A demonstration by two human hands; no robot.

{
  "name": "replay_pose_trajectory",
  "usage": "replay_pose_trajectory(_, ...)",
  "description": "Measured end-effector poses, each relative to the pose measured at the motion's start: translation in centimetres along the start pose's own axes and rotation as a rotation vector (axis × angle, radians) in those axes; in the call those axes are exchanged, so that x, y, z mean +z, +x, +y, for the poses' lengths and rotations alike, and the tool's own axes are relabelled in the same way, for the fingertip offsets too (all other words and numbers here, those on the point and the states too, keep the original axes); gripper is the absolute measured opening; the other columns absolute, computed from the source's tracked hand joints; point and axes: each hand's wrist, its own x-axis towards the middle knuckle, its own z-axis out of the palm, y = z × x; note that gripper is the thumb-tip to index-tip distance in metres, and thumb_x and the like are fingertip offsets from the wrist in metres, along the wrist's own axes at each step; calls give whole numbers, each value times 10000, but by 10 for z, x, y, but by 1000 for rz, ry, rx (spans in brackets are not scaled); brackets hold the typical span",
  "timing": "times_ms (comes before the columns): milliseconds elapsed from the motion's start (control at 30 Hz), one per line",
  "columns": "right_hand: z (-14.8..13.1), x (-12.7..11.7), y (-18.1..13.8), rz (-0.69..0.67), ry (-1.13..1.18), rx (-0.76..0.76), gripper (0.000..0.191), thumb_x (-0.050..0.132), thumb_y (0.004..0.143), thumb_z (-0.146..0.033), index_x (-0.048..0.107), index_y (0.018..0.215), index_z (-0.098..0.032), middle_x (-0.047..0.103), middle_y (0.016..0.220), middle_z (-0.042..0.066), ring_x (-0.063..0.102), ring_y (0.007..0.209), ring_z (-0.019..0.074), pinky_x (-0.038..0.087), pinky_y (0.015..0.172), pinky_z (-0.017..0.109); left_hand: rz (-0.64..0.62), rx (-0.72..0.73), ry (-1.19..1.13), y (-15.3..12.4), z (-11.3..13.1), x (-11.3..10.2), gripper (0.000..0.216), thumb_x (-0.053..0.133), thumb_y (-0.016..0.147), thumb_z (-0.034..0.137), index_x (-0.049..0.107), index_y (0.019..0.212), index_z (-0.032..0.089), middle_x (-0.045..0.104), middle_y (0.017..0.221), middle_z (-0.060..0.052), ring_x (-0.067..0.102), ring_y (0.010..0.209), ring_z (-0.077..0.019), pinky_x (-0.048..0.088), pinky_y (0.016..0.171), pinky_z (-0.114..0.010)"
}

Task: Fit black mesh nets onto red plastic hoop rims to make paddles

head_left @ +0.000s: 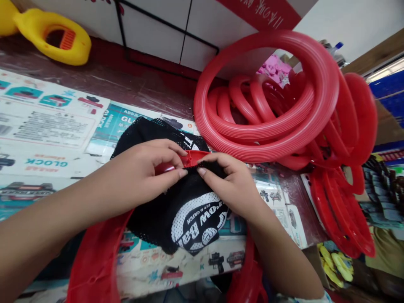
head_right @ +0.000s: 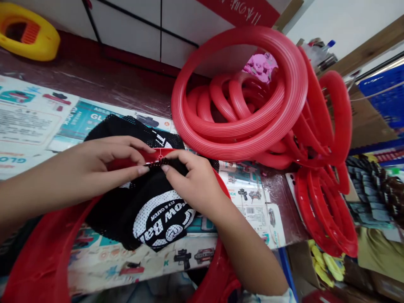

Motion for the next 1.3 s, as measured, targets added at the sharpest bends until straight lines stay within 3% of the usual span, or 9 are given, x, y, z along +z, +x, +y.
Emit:
replay_pose_trajectory(133, 3, 0, -2, 16, -84, -132, 415, 567, 878, -165, 561, 1288, -229, 676, 1179, 34, 654, 1034, 156, 515, 915, 293, 29, -66, 33, 0, 2, -1, 288, 477, 880, 400, 611, 705, 215, 638, 1056, -31, 606, 907, -223, 495, 774, -355)
replay_pose_trajectory(333, 3, -7, -2, -119, -269, -374, 323, 481, 910, -116, 709, 1098, -245, 726, 919, -11, 663, 790, 99, 521, 785, 209, 109, -23, 158, 2, 3, 3, 254, 444, 850, 311, 515, 624, 218, 614, 971, -53, 595, 890, -229, 471, 806, -382)
replay_pose_trajectory(667, 5, -4, 5, -241, -482, -328, 397, 411, 898, -123, 669, 1199, -128, 717, 1022, 84, 639, 898, 172, 512, 826, 290, 139, -15, 238, 3, 1, 8, 268, 421, 854, 319, 451, 601, 235, 565, 995, -81, 578, 880, -220, 466, 819, -397)
replay_pose_trajectory(867, 4, -3, 4, -290, -550, -288, 386, 416, 922, -138, 643, 1233, -163, 702, 1002, 72, 634, 927, 178, 504, 860, 303, 133, -6, 278, 2, 1, 8, 258, 416, 854, 318, 482, 627, 213, 567, 1010, -89, 576, 888, -217, 480, 836, -384)
replay_pose_trajectory(1000, 3, 0, 1, -267, -700, -302, 374, 431, 933, -153, 638, 1243, -173, 676, 934, 80, 619, 817, 174, 490, 734, 274, 142, -29, 278, 3, 3, 10, 265, 437, 830, 327, 472, 592, 214, 578, 978, -85, 572, 865, -207, 483, 820, -366)
replay_pose_trajectory(1133, -1, 1, -2, -230, -913, -372, 353, 479, 912, -137, 650, 1217, -184, 642, 807, 72, 556, 629, 150, 390, 557, 256, 160, -115, 211, 6, 5, 11, 250, 490, 782, 310, 505, 554, 209, 588, 930, -72, 578, 818, -208, 481, 787, -373)
replay_pose_trajectory(1200, -2, -1, -2, -232, -884, -361, 330, 492, 902, -129, 667, 1177, -182, 652, 808, 69, 569, 638, 150, 392, 560, 254, 163, -123, 200, 6, 5, 12, 242, 503, 774, 302, 516, 553, 206, 595, 940, -72, 588, 832, -220, 478, 805, -387)
replay_pose_trajectory(1300, -5, -7, -1, -199, -612, -296, 254, 514, 902, -130, 692, 1080, -159, 705, 898, 59, 640, 781, 158, 465, 690, 252, 175, -54, 245, 4, 3, 14, 231, 482, 809, 289, 513, 596, 204, 604, 986, -85, 603, 914, -240, 483, 812, -380)
